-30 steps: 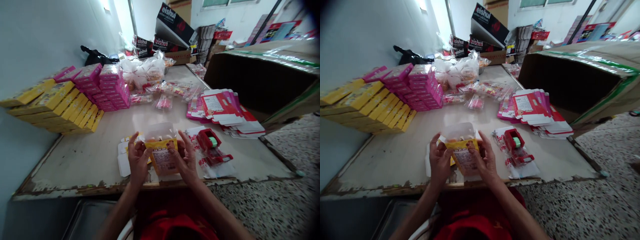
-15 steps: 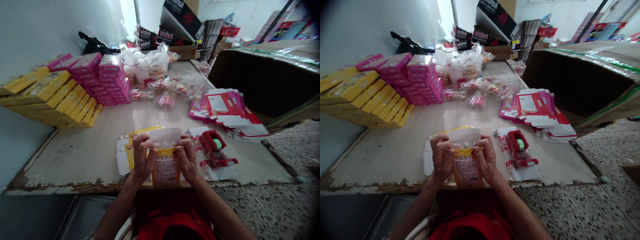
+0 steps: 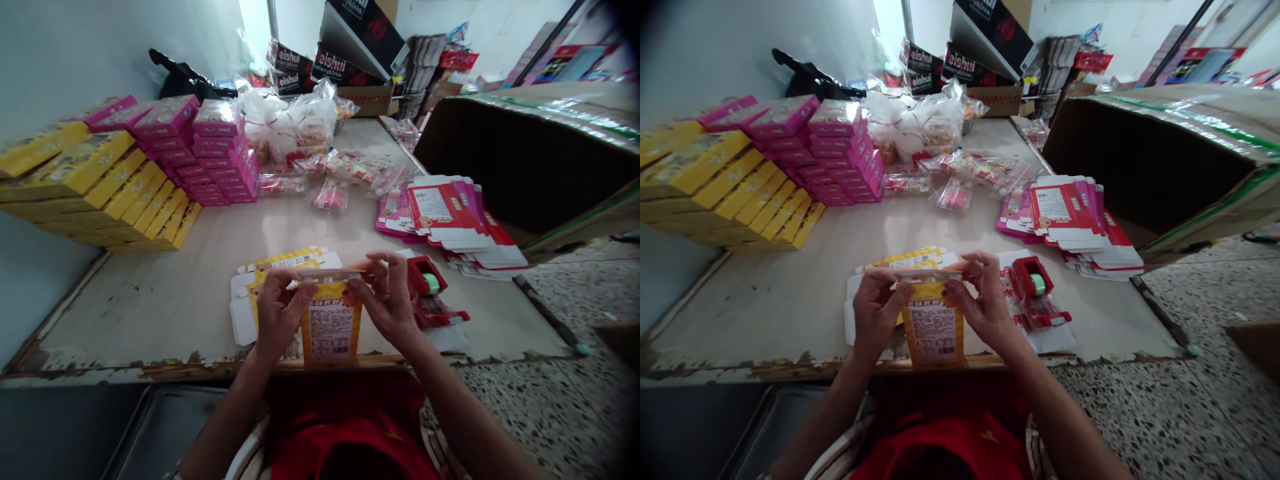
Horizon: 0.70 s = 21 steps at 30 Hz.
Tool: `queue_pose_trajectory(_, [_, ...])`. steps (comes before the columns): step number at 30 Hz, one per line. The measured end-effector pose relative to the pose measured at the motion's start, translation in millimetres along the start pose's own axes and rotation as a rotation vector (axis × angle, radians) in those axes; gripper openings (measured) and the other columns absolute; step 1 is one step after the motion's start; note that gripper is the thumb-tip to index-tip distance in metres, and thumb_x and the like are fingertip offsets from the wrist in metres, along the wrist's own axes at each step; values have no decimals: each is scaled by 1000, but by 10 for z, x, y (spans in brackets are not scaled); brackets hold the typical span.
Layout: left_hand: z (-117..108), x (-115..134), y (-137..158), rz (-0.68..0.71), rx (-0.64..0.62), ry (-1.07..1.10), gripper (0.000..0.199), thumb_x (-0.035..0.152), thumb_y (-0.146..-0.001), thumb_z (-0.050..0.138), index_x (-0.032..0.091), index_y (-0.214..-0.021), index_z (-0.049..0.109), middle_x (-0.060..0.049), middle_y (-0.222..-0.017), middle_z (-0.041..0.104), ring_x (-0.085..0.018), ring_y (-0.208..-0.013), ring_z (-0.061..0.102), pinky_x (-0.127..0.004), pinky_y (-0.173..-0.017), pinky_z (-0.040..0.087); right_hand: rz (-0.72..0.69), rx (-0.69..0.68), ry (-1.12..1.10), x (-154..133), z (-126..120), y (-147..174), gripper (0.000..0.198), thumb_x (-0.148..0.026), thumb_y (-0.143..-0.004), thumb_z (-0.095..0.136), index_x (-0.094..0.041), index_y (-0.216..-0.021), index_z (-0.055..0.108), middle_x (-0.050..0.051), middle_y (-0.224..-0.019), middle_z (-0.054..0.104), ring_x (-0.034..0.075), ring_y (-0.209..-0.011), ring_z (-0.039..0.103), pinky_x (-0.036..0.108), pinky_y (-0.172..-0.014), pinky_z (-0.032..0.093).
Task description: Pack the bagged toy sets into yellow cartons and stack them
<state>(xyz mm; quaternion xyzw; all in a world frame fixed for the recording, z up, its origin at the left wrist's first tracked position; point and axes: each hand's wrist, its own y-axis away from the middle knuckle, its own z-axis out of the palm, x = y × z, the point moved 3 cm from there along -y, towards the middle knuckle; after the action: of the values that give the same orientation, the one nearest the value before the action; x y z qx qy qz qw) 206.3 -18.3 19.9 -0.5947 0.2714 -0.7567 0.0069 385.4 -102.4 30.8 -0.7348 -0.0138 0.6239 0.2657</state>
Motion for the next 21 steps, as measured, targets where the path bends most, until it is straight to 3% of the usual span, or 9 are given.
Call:
queue_pose_trajectory(3, [-37,-38,35,101,-6,-20,41,22,-83,84,28,-117,62,-1,-107,77,-18,-99,75,-29,-81,64,-101,-117,161,-58,-41,-9,31,-22,-103,57,-32,-132,59,5,-117,68,20,-105,68,35,-88,57])
queue_pose_trajectory(6, [-105,-31,40,208,-62,-176,19,22,-83,84,22,-100,75,-6,-110,81,-24,-108,76,-40,-96,62,-202,-179,280,-119,-129,-6,25,-19,-103,57,-29,-120,73,6,-126,71,22,-119,67,39,-101,54])
queue_pose_trajectory(9, [-152,53,41,228,-89,-168,18,23,-78,88,22,-91,77,-5,-104,82,-26,-103,78,-45,-98,63,-188,-217,294,-202,-184,0,23,-23,-98,68,-28,-119,76,8,-134,72,23,-121,69,40,-104,54])
queue_pose_trajectory(13, [-113,265,25,35,-94,-190,20,29,-75,90,19,-84,75,-8,-106,82,-24,-101,78,-36,-88,66,-59,-195,237,-341,-170,-34,14,-29,-95,73,-25,-105,81,6,-111,81,22,-101,77,34,-88,61])
queue_pose_trajectory(17, [-47,464,-30,-165,-114,-214,25,29,-71,92,17,-87,78,-7,-94,82,-20,-82,79,-27,-74,67,83,-152,190,-423,-151,-81,21,-32,-87,81,-23,-105,81,4,-90,82,18,-75,77,27,-65,62])
queue_pose_trajectory(21, [-18,561,-96,-224,-165,-199,21,30,-70,92,18,-84,82,-6,-91,83,-19,-80,78,-25,-73,66,167,-190,55,-440,-150,-67,20,-33,-80,86,-24,-98,84,4,-95,83,20,-85,77,30,-73,64])
